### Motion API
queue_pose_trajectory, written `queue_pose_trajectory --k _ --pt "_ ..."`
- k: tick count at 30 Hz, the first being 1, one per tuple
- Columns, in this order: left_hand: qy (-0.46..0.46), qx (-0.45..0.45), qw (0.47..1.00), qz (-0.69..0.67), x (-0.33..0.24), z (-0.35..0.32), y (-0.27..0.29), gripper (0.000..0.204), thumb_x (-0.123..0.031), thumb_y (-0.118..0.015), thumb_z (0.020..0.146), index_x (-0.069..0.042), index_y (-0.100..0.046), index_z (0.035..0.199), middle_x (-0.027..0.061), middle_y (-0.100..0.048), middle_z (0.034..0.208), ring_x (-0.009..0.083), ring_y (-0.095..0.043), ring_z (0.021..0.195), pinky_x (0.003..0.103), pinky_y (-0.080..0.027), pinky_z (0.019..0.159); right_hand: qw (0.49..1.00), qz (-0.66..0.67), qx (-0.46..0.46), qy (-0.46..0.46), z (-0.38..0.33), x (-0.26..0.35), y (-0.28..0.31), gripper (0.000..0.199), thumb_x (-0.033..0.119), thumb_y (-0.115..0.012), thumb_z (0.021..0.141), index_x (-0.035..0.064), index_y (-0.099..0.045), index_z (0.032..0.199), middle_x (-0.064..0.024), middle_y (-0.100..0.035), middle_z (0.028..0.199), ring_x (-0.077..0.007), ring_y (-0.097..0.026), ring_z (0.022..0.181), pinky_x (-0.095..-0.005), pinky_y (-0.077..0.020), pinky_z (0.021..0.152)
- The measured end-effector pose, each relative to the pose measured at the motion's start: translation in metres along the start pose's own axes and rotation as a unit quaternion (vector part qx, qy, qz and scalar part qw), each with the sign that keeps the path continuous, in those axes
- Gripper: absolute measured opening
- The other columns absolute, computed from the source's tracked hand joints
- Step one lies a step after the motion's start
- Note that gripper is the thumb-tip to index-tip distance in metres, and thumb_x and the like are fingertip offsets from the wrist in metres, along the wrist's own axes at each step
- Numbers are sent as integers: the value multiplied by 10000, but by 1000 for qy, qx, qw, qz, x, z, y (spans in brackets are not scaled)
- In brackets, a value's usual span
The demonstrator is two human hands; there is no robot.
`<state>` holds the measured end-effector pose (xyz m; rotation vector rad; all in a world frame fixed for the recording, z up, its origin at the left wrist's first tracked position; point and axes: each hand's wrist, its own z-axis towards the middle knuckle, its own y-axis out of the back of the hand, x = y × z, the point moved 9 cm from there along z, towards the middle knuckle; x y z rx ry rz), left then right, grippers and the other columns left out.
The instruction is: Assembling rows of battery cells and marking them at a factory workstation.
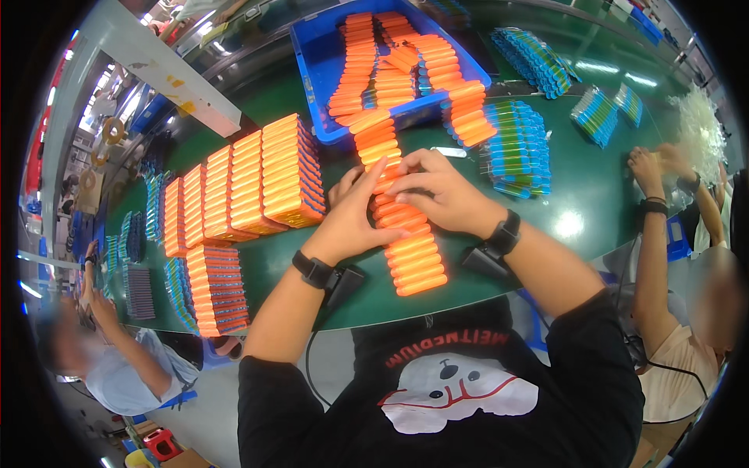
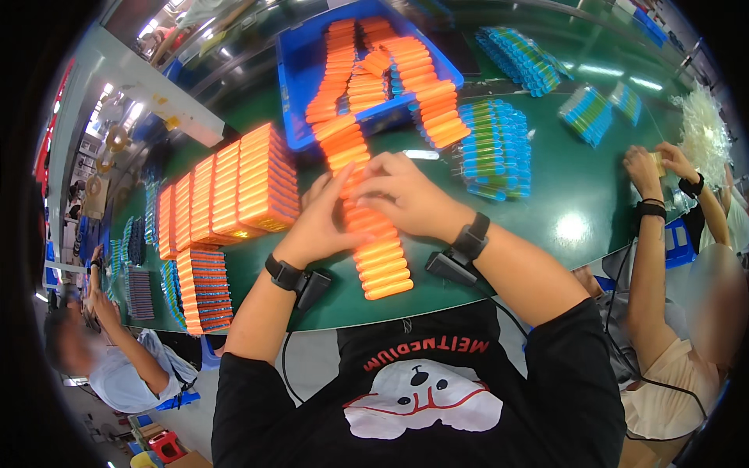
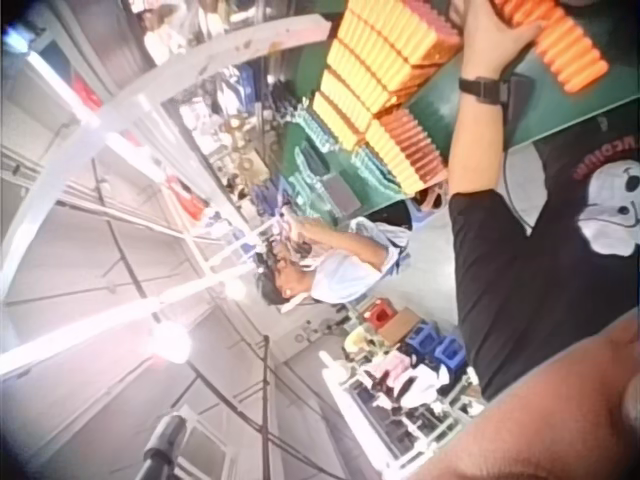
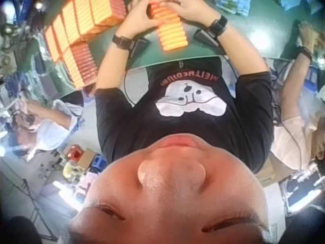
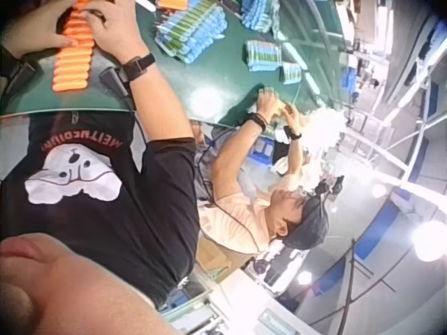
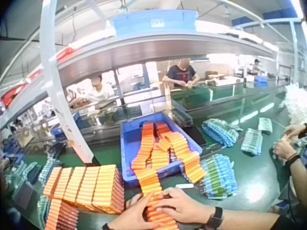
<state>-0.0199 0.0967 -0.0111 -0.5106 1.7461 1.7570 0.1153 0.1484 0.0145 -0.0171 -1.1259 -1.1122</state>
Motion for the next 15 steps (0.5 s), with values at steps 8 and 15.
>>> queue_pose_trajectory --k 8,15 --pt "20 6 999 35 1 -2 -1 1193 -368 -932 610 -155 -293 1595 230 -388 1505 412 -353 1405 464 -295 1156 997 -77 -7 2 -1 -6 10 127 61 -711 885 75 -715 1011 -99 -571 1067 -297 -540 1051 -382 -468 910" --pt "-125 -11 985 -115 -40 -12 9 1105 -355 -853 719 -80 -249 1603 174 -358 1577 398 -244 1474 483 -187 1206 968 228 -37 -101 -9 -26 22 147 169 -623 1014 45 -701 1034 -62 -646 1173 -127 -653 946 -288 -515 858"
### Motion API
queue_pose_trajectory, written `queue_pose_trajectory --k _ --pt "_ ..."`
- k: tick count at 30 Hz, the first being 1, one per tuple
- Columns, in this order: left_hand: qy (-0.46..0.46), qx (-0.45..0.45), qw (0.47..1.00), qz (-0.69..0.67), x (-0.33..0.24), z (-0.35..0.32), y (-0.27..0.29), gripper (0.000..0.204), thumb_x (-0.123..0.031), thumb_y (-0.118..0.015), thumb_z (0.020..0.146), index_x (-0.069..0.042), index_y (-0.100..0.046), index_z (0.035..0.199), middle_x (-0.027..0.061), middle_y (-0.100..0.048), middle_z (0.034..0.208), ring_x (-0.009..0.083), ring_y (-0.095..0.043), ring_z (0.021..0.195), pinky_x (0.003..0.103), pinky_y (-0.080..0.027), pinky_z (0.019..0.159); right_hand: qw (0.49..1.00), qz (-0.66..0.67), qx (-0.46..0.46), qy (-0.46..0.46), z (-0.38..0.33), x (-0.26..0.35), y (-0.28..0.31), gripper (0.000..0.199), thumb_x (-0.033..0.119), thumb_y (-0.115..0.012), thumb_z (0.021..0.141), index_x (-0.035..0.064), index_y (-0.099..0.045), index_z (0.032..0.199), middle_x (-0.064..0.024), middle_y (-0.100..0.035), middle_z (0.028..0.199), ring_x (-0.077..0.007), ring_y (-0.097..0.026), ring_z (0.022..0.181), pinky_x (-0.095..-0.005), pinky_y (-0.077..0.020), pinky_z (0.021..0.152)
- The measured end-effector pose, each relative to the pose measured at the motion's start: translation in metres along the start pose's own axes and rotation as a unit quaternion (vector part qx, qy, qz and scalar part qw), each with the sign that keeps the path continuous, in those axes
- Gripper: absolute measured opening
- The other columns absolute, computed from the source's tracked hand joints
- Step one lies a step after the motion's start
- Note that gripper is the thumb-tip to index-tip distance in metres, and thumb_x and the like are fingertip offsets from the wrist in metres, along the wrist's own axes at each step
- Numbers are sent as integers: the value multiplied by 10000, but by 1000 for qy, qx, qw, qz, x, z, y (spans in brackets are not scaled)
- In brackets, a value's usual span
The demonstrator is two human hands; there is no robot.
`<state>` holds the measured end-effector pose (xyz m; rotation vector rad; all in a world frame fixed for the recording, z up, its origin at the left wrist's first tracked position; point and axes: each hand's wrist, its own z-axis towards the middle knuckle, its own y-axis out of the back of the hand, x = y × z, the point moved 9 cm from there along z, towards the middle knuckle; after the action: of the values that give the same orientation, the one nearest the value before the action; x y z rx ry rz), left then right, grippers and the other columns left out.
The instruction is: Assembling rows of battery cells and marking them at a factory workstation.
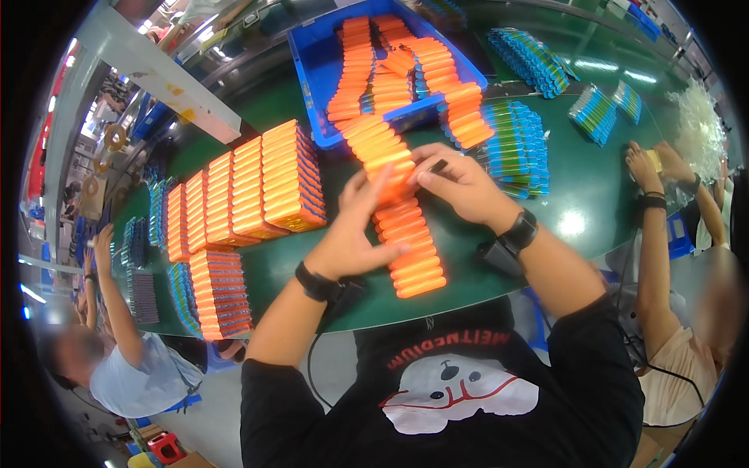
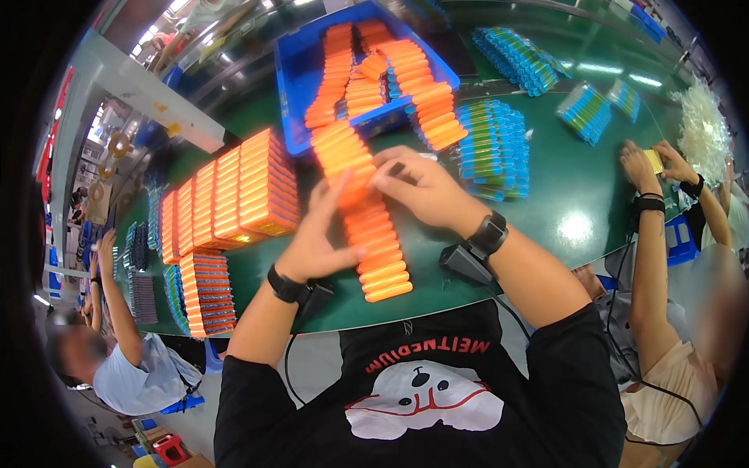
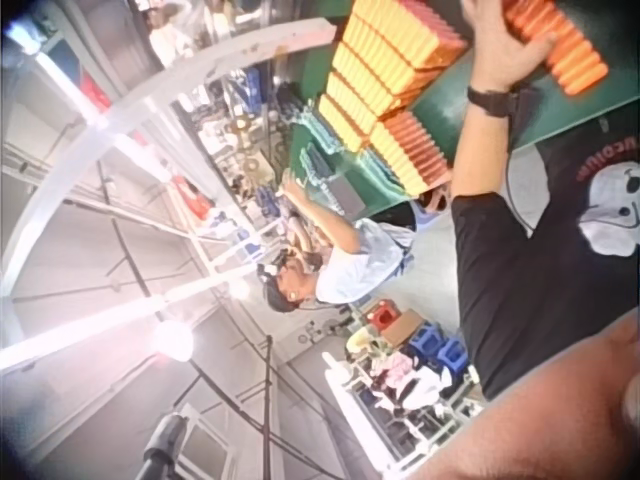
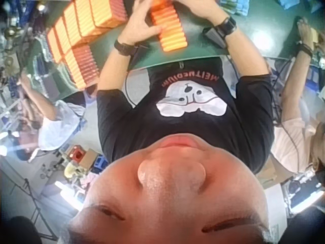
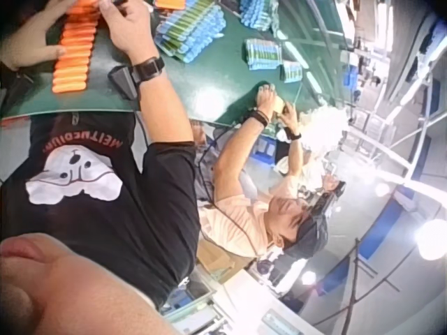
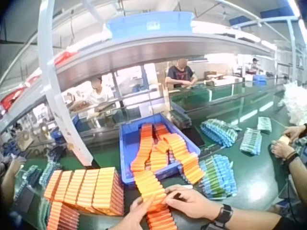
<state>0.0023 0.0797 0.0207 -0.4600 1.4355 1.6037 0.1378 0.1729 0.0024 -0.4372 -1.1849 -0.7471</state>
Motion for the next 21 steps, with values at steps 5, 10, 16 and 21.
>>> queue_pose_trajectory --k 5,10,16,21 --pt "1 -34 991 -129 11 -7 -12 1039 -358 -814 779 -36 -252 1592 197 -370 1545 353 -302 1461 442 -243 1193 929 210 215 -216 -22 10 -37 192 170 -617 1018 6 -709 981 -67 -733 924 -132 -693 813 -288 -539 763" --pt "62 -118 977 -167 31 14 8 871 -315 -765 860 -21 -326 1552 188 -432 1459 309 -443 1354 401 -349 1138 871 138 374 -286 -60 22 -52 241 227 -652 993 -2 -727 979 -69 -754 925 -119 -713 710 -246 -506 624" --pt "120 -14 983 141 30 14 -3 875 -403 -812 788 -114 -429 1520 200 -473 1471 351 -383 1390 454 -244 1155 829 63 439 -340 -71 5 -63 246 224 -656 985 -8 -730 1022 -77 -749 889 -127 -701 670 -247 -517 607" --pt "138 -2 978 159 34 12 -4 908 -458 -839 730 -176 -462 1507 198 -491 1471 364 -351 1408 476 -210 1146 866 64 376 -324 -53 -1 -37 226 212 -626 1001 12 -728 1021 -77 -737 912 -115 -668 648 -240 -499 595"
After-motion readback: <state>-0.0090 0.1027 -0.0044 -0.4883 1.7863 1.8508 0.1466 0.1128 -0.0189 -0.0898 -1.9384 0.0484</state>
